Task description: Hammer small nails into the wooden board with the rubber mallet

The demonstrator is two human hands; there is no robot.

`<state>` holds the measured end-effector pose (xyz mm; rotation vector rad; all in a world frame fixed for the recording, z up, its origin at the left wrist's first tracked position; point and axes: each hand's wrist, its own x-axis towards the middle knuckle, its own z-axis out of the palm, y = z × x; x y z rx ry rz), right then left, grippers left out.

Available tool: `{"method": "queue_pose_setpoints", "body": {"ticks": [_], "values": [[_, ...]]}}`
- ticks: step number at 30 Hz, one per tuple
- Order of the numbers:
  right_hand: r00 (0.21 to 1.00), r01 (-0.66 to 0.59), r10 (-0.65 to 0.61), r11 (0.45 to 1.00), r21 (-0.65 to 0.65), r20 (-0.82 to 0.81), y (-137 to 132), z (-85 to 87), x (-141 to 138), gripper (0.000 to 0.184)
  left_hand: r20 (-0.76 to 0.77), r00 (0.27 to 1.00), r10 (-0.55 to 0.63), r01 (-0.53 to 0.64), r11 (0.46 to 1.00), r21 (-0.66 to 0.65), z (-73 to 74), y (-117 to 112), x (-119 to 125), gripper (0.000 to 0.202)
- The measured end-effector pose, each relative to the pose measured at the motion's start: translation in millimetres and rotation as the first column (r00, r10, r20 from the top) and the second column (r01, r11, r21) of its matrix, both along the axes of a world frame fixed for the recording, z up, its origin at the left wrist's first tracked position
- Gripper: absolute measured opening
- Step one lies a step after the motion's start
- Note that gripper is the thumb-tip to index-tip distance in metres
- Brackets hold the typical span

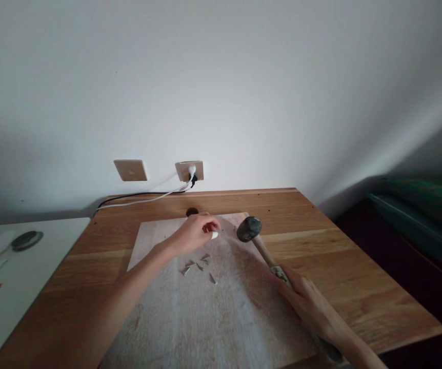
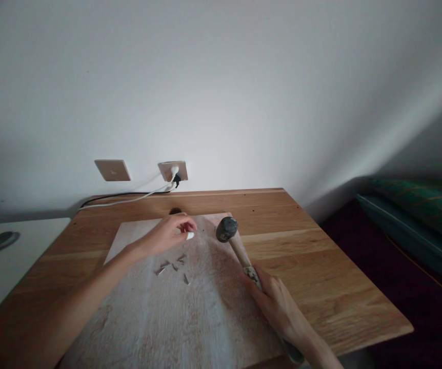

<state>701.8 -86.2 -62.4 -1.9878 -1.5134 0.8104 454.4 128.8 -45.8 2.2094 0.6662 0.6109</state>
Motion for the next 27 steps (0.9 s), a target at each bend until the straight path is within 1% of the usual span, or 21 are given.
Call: {"method": "queue_pose_setpoints", "body": {"ticks": [3, 5, 8, 10, 13, 15, 17, 22, 25, 27], "values": [[1.0, -0.002, 0.002, 1.0, -0.023, -0.024, -1.0, -1.9, 0.7, 0.043, 0.013, 0.999, 0.039, -0.039, 0.998, 0.05, -12.3, 5.8, 7.2, 0.019], [1.0, -0.007, 0.006, 1.0, -0.025, -0.027, -1.3, -2.6, 1.0, 0.042, -0.008, 0.999, 0.036, -0.036, 0.999, 0.039, -23.3, 8.8, 8.8, 0.018], [1.0, 0.0, 0.0, 1.0, -0.005, -0.01, -0.8, -2.5, 0.8, 0.041, 0.003, 0.999, 0.052, -0.052, 0.998, 0.029, -36.5, 12.3, 5.2, 0.018], [1.0, 0.002, -0.002, 1.0, -0.006, -0.008, 0.1, -1.8, 0.7, 0.042, 0.013, 0.998, 0.055, -0.056, 0.998, 0.043, -40.6, 14.2, 1.3, 0.019], [1.0, -0.003, 0.003, 1.0, -0.023, -0.012, 1.5, -1.1, 0.8, 0.044, 0.021, 0.999, 0.03, -0.031, 0.998, 0.054, -40.9, 15.8, 0.2, 0.022], [1.0, -0.002, 0.002, 1.0, 0.002, -0.001, 1.6, -1.7, 1.2, 0.044, 0.036, 0.999, 0.018, -0.02, 0.998, 0.064, -39.3, 16.4, 5.3, 0.021], [1.0, 0.001, -0.001, 1.0, 0.011, 0.007, 0.8, -3.2, 1.8, 0.044, 0.059, 0.998, 0.036, -0.041, 0.996, 0.074, -37.7, 17.0, 14.6, 0.02], [1.0, 0.016, -0.017, 0.998, -0.056, -0.022, -0.7, -4.9, 1.9, 0.043, 0.059, 0.994, 0.092, -0.095, 0.994, 0.056, -36.7, 19.2, 38.2, 0.02], [1.0, 0.015, -0.016, 0.999, -0.032, -0.019, -0.1, -2.2, 0.9, 0.042, 0.053, 0.992, 0.111, -0.115, 0.991, 0.067, -37.7, 20.4, 43.7, 0.018], [1.0, 0.009, -0.01, 0.999, -0.043, -0.025, 0.2, -1.2, 0.8, 0.041, 0.058, 0.993, 0.106, -0.11, 0.992, 0.069, -38.9, 21.1, 44.6, 0.018]]}}
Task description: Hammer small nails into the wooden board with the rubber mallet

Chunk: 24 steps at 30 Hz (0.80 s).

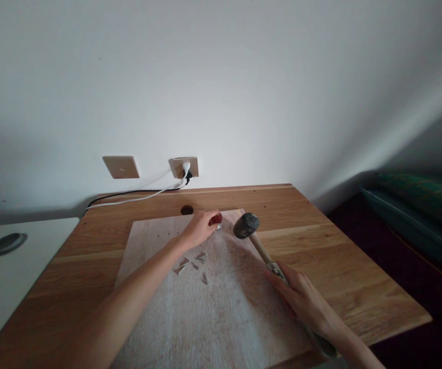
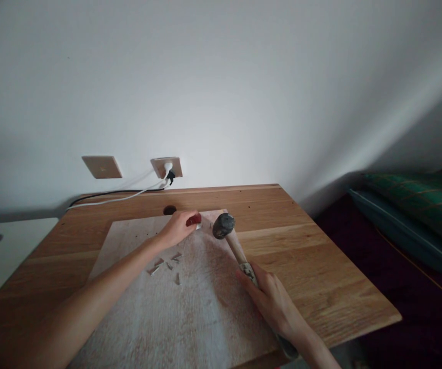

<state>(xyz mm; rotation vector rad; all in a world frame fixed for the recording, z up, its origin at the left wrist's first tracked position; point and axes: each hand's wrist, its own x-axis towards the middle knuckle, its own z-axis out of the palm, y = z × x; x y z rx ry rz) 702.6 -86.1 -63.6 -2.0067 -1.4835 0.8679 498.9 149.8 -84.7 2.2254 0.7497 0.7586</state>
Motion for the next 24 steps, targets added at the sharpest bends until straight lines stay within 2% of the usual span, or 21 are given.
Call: {"method": "queue_pose_setpoints", "body": {"ticks": [3, 8, 15, 24], "values": [[1.0, 0.01, -0.01, 1.0, -0.024, -0.011, -0.1, -1.4, 1.1, 0.04, 0.018, 1.0, -0.001, 0.001, 1.0, -0.003, -2.2, 1.2, 0.0, 0.019], [1.0, 0.021, -0.021, 1.0, 0.012, -0.011, -0.5, -4.6, 2.3, 0.039, 0.042, 0.998, 0.043, -0.041, 0.998, -0.042, -5.5, 2.6, 0.7, 0.018], [1.0, 0.008, -0.008, 1.0, -0.011, -0.005, 0.6, -1.5, 1.1, 0.04, 0.022, 0.999, 0.046, -0.046, 0.999, 0.001, -6.4, -0.5, 0.1, 0.018], [0.999, 0.0, -0.001, 1.0, 0.028, 0.033, 1.5, -1.1, 0.3, 0.041, 0.0, 1.0, 0.008, -0.008, 0.996, 0.093, -8.1, -2.8, -0.9, 0.016]]}}
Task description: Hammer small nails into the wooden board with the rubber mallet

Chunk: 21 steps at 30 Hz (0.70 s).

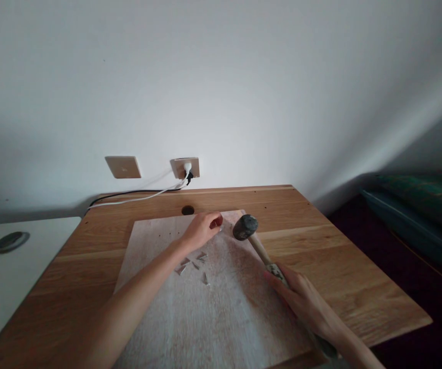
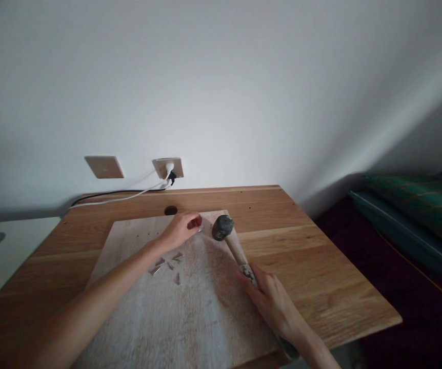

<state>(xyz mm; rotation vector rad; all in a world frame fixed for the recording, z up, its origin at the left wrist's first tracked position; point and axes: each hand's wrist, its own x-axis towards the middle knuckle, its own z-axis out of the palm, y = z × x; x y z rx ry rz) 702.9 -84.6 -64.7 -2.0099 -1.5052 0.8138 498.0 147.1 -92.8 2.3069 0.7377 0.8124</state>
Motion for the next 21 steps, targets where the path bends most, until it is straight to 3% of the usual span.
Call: {"method": "queue_pose_setpoints", "body": {"ticks": [8, 15, 21], "values": [[1.0, -0.02, 0.02, 1.0, -0.019, 0.016, -1.6, -0.3, 0.8, 0.042, -0.016, 1.0, -0.006, 0.007, 0.999, 0.054, -2.6, 1.1, 1.3, 0.018], [0.999, -0.024, 0.022, 0.998, -0.063, -0.033, 7.7, 14.2, -4.3, 0.044, 0.059, 0.998, 0.034, -0.025, 0.99, -0.14, -6.7, -0.1, -1.4, 0.031], [0.998, -0.028, 0.029, 0.999, 0.02, -0.048, 27.9, 26.2, -15.9, 0.042, 0.098, 0.995, 0.022, -0.005, 0.984, -0.176, -12.9, 3.2, -1.1, 0.034]]}}
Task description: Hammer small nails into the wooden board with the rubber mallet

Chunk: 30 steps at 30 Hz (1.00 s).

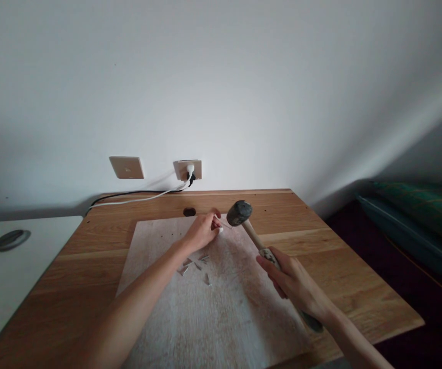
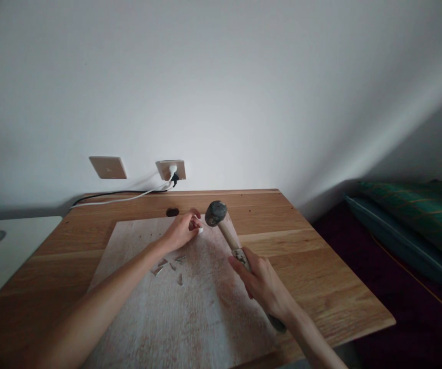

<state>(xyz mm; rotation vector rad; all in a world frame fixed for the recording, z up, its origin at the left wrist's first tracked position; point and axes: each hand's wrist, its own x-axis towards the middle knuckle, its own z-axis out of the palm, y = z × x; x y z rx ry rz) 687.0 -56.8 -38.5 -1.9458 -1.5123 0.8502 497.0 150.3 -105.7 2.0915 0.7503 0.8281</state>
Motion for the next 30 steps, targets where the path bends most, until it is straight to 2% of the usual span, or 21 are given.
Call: {"method": "queue_pose_setpoints", "body": {"ticks": [7, 13, 19, 25, 30], "values": [[0.995, -0.074, 0.077, 0.996, -0.052, 0.069, 10.7, 2.9, -2.8, 0.039, 0.006, 1.0, -0.002, 0.003, 0.999, -0.037, 1.0, -0.5, -0.6, 0.038], [0.996, -0.052, 0.052, 0.999, 0.003, 0.078, 12.7, 9.7, 0.0, 0.04, 0.02, 1.0, 0.018, -0.018, 0.999, -0.031, 0.9, 0.6, 0.0, 0.043], [0.99, -0.094, 0.099, 0.994, -0.057, 0.096, 12.2, 6.5, -7.4, 0.037, -0.018, 1.0, 0.022, -0.022, 1.0, -0.022, 5.4, -0.4, -0.5, 0.046], [0.995, -0.067, 0.065, 0.998, 0.018, 0.078, 9.1, 11.7, -5.2, 0.039, -0.006, 1.0, -0.015, 0.015, 0.999, -0.041, 4.3, -0.1, -0.5, 0.041], [0.988, -0.113, 0.115, 0.993, -0.024, 0.104, 11.0, 6.8, -3.6, 0.035, -0.003, 1.0, 0.013, -0.013, 0.998, -0.055, 7.9, -0.9, -1.5, 0.042]]}}
